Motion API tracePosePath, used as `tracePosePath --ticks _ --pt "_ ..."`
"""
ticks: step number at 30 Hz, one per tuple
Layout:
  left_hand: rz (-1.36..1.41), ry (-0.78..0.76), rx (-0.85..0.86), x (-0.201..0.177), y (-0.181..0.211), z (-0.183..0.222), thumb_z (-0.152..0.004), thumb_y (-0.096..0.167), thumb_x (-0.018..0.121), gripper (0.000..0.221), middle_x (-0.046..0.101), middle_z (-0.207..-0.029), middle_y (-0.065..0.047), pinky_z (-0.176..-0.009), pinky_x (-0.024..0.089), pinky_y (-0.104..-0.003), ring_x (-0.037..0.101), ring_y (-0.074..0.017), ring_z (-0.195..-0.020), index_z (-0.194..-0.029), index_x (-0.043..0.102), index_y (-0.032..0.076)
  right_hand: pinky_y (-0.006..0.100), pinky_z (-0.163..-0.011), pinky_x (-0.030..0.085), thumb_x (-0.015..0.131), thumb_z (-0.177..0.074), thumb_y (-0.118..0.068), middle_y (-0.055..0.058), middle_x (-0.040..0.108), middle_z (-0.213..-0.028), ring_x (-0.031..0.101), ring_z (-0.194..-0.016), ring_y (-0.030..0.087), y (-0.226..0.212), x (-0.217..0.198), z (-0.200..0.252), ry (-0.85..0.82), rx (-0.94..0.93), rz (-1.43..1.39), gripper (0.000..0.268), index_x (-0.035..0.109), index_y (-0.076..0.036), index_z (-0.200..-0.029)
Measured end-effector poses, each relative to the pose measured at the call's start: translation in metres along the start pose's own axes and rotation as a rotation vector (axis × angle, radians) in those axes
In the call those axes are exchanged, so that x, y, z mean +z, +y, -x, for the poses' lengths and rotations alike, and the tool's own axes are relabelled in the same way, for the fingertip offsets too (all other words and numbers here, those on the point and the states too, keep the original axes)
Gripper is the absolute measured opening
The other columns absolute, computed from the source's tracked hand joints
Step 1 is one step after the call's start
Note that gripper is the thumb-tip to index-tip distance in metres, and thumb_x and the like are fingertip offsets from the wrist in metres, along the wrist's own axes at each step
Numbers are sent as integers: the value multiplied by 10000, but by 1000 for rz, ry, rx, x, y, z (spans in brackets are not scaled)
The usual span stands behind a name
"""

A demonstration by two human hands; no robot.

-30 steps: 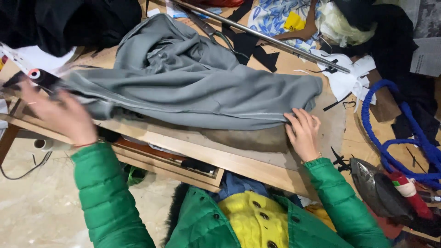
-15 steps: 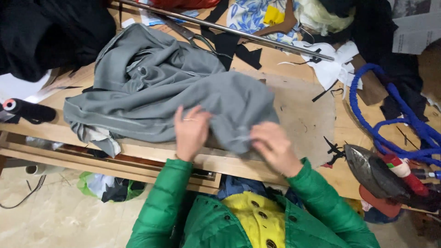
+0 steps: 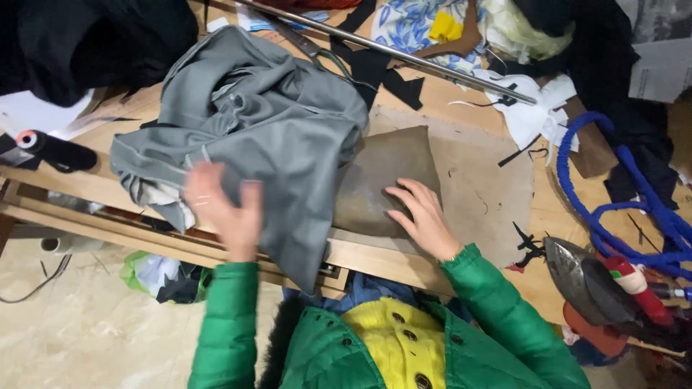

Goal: Ironing a grey garment on a workbench using a steam iron, including repositioning and smoothing the fabric.

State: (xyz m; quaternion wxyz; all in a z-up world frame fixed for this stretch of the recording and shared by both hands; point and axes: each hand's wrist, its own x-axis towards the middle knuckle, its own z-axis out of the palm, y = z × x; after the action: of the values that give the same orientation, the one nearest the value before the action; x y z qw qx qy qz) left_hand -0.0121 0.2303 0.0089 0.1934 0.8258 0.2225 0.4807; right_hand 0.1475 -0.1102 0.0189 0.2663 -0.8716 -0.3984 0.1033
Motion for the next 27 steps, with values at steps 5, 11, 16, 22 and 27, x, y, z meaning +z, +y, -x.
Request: tracePosePath --ticks 5,11,16,22,27 --pt "-116 -388 74 29 69 58 -840 583 761 693 489 -1567 -137 -1170 30 -682 346 -367 -1496 -1342 612 129 566 -1074 369 645 -1017 -295 189 508 -1437 434 -1396 391 -4 4 -65 -71 -39 7 460 547 -149 -1442" --pt "245 -273 -334 30 3 67 -984 188 680 106 681 -909 60 -875 428 -335 584 -112 -895 -1086 707 193 538 -1024 407 723 -952 -370 189 540 -1377 509 -1304 383 -7 26 -125 -37 -153 126 542 545 -114 -1395" --pt "1079 -107 -1154 -4 -59 47 -985 191 682 97 703 -891 -51 -730 578 -321 705 -170 -777 -1042 672 113 461 -899 450 778 -871 -131 40 595 -1066 594 -1057 280 -8 34 -168 103 -350 211 262 707 -187 -1117" --pt "1168 -285 -1594 -37 11 27 -868 342 771 422 743 -1128 -138 -844 607 -539 755 -305 -937 -1242 696 161 467 -886 471 619 -966 99 86 718 -1093 685 -998 351 -85 -43 -200 397 -310 -76 346 672 -150 -1201" --pt "1844 -417 -1540 -4 62 54 -1048 266 457 438 694 -1270 -141 -1031 509 -437 668 -306 -1130 -1400 577 34 612 -1290 292 462 -1154 -238 160 89 -1722 297 -1577 438 -93 -35 -192 -10 -361 -634 585 139 -119 -1628"
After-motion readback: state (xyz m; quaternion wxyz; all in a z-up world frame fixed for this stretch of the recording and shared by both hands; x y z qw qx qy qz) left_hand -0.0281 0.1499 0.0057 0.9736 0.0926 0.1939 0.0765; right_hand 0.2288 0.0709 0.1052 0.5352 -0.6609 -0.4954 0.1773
